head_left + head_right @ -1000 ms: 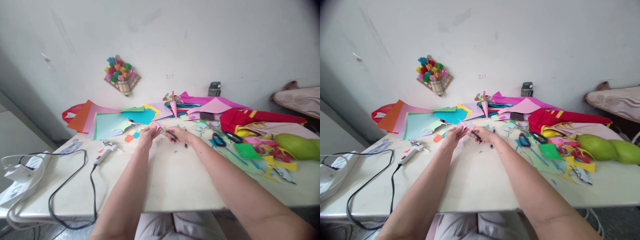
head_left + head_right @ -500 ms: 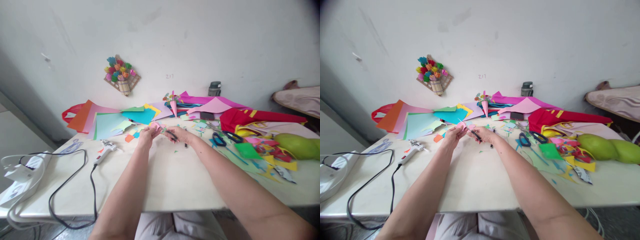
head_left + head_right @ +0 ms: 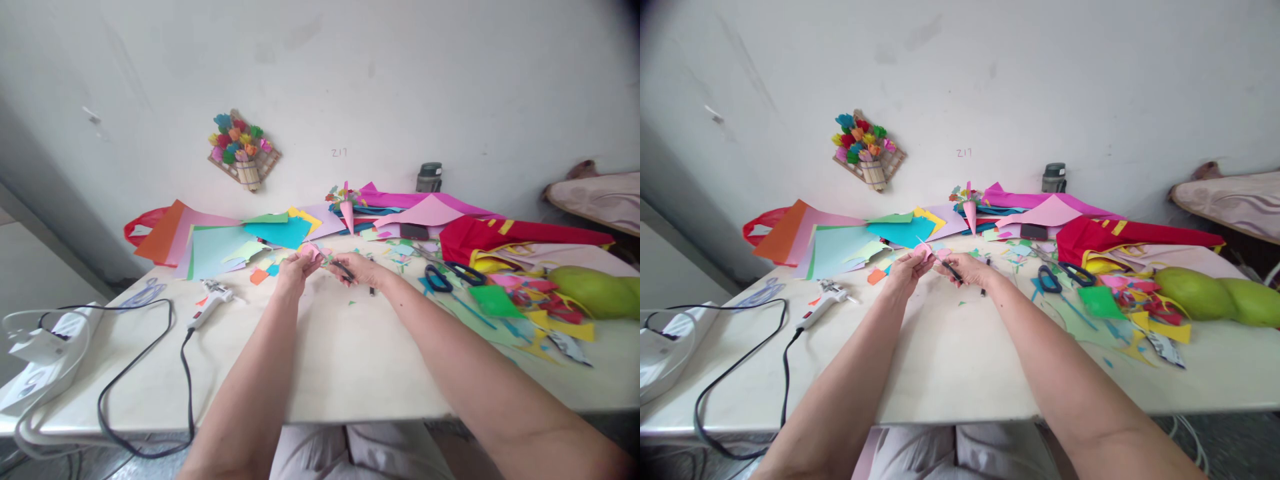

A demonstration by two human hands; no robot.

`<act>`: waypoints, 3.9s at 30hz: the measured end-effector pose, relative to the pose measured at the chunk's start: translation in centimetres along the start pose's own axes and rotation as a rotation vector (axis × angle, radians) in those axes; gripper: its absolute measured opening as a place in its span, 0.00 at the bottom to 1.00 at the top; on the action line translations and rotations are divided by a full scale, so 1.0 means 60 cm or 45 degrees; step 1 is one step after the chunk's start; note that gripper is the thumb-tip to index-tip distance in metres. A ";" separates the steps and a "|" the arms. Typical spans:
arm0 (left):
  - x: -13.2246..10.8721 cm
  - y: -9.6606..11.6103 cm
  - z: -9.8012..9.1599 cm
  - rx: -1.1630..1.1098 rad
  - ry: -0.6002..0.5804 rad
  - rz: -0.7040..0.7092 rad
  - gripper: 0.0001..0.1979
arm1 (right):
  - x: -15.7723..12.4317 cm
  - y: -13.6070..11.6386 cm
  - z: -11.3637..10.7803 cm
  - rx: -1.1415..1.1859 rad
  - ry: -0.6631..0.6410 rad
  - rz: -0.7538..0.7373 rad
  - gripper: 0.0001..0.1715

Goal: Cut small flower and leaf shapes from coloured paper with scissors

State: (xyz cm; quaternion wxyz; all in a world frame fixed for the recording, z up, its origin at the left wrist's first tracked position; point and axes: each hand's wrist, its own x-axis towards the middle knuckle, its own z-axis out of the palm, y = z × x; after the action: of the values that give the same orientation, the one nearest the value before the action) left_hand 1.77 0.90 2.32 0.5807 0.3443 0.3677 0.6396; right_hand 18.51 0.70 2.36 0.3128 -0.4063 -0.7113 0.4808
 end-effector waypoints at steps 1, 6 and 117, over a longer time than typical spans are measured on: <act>0.000 0.000 0.001 -0.001 0.004 -0.003 0.06 | 0.000 0.000 0.000 0.003 -0.006 -0.008 0.14; -0.003 0.002 0.003 -0.009 0.018 -0.010 0.04 | 0.002 0.002 0.001 0.024 -0.028 -0.019 0.15; -0.028 -0.002 0.034 -0.016 0.283 0.124 0.07 | 0.003 -0.001 0.038 0.291 0.073 -0.084 0.18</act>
State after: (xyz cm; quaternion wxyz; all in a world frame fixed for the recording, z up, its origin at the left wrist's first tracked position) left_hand 3.75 -0.63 3.21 0.5068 0.2853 0.4087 0.7034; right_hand 16.50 -0.12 1.63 0.3930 -0.3580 -0.6554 0.5365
